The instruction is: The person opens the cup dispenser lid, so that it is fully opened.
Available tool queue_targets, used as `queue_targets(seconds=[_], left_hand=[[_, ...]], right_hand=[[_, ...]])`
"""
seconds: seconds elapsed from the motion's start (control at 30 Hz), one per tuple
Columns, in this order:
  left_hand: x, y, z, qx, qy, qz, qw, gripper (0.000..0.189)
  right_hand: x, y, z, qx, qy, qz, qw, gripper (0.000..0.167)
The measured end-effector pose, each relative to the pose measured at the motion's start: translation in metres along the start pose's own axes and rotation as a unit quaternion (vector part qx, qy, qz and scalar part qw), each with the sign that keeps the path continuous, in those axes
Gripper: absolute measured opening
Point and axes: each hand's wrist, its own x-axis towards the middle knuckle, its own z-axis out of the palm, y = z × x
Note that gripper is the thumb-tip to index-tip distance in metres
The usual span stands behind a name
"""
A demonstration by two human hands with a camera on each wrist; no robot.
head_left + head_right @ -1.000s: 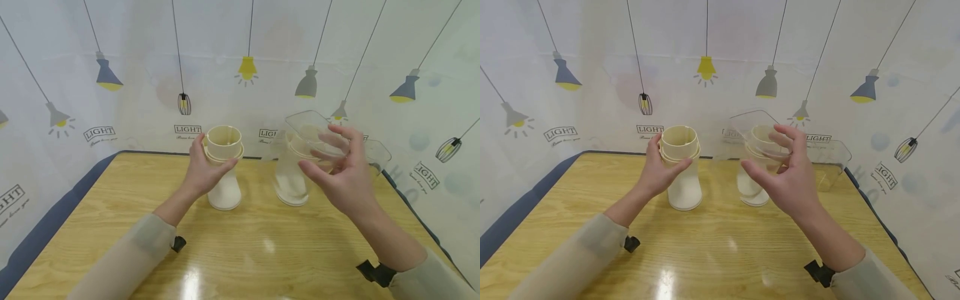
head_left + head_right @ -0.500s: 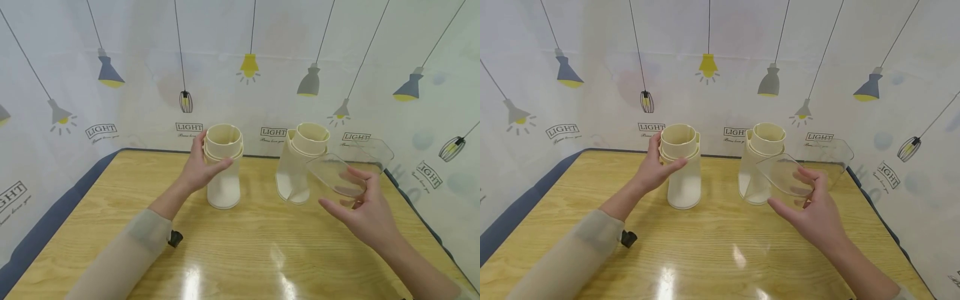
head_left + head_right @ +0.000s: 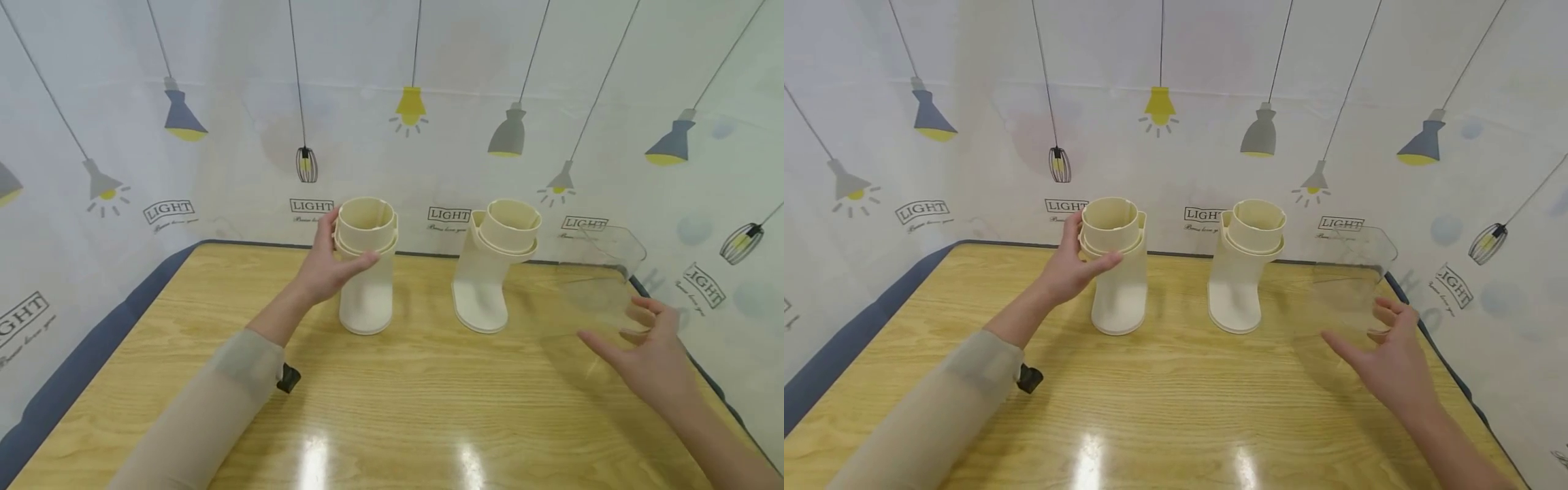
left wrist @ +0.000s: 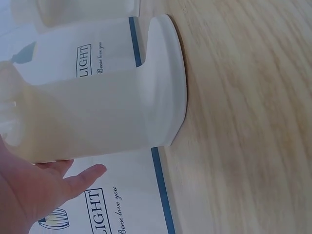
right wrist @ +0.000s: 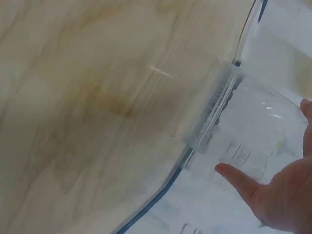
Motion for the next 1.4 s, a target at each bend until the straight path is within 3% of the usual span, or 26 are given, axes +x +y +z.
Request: queue_targets(seconds=[0.27,0.73,1.2,1.4], left_hand=[[0.005,-0.002,-0.005,0.014,-0.008,-0.002,0.9999,0.113],[0.011,-0.011,-0.013,0.010,-0.010,-0.009,0.9999,0.107],[0.020,-0.009,-0.011,0.006,-0.010,-0.019,0.9998,0.110],[0.017,-0.012,-0.008,0.004,-0.006,-0.023,0.9997,0.114]], right_hand=[[0.024,0.035,-0.028,-0.017,-0.010,0.072,0.9972,0.125],[0.045,0.054,-0.026,-0.025,-0.006,0.055,0.9981,0.128],[0.041,0.055,-0.028,-0.004,0.004,0.051,0.9987,0.126],[0.037,0.056,-0.028,-0.025,0.021,0.047,0.9984,0.130]])
